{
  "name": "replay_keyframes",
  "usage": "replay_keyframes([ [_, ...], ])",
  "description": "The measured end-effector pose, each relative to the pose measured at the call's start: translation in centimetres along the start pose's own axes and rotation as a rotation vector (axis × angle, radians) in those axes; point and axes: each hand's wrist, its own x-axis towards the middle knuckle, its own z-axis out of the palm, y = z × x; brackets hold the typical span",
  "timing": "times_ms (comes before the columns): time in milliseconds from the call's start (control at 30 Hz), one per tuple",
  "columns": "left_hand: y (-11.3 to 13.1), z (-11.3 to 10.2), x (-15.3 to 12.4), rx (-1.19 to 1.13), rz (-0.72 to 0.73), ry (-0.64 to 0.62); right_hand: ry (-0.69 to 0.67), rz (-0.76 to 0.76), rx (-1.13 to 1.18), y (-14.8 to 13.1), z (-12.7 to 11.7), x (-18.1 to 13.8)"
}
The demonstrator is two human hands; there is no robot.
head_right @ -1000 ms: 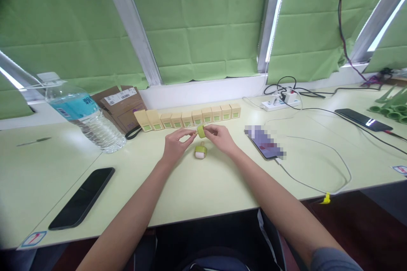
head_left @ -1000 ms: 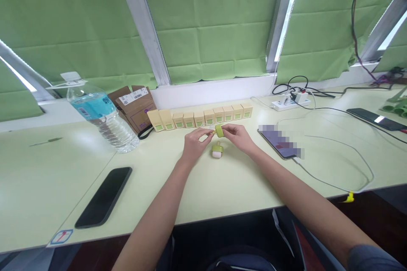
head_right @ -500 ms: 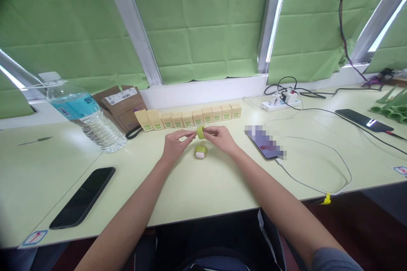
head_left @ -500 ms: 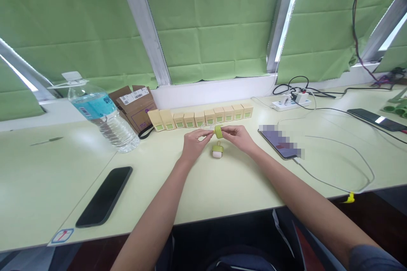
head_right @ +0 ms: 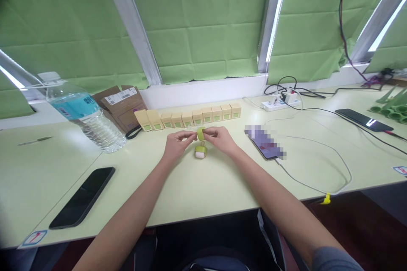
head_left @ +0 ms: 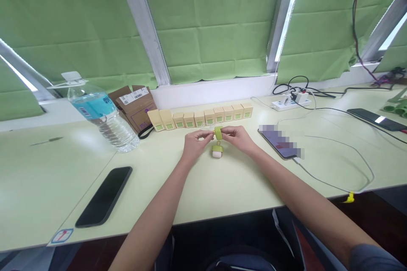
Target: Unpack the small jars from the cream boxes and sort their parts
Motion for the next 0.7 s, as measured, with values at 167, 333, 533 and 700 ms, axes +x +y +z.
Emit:
replay_keyframes([
  [167, 0.07, 0.19, 0.04, -0.044, -0.053, -0.013, -0.031, -0.003, -0.005, -0.43, 0.24, -0.09],
  [333, -0.03, 0.46, 0.04, -0.095, -0.108, 0.009, -0.020, -0.018, -0.002, -0.76, 0.35, -0.17],
  [533, -0.46, 0.60, 0.08, -0.091, -0.075, 0.015, 0.054, 0.001, -0.002, -0.44, 0.52, -0.15],
  [700, -0.45, 0.70, -0.02, -0.061, -0.024, -0.013, 0.110, -0.005, -0.032, -0.18, 0.61, -0.03],
])
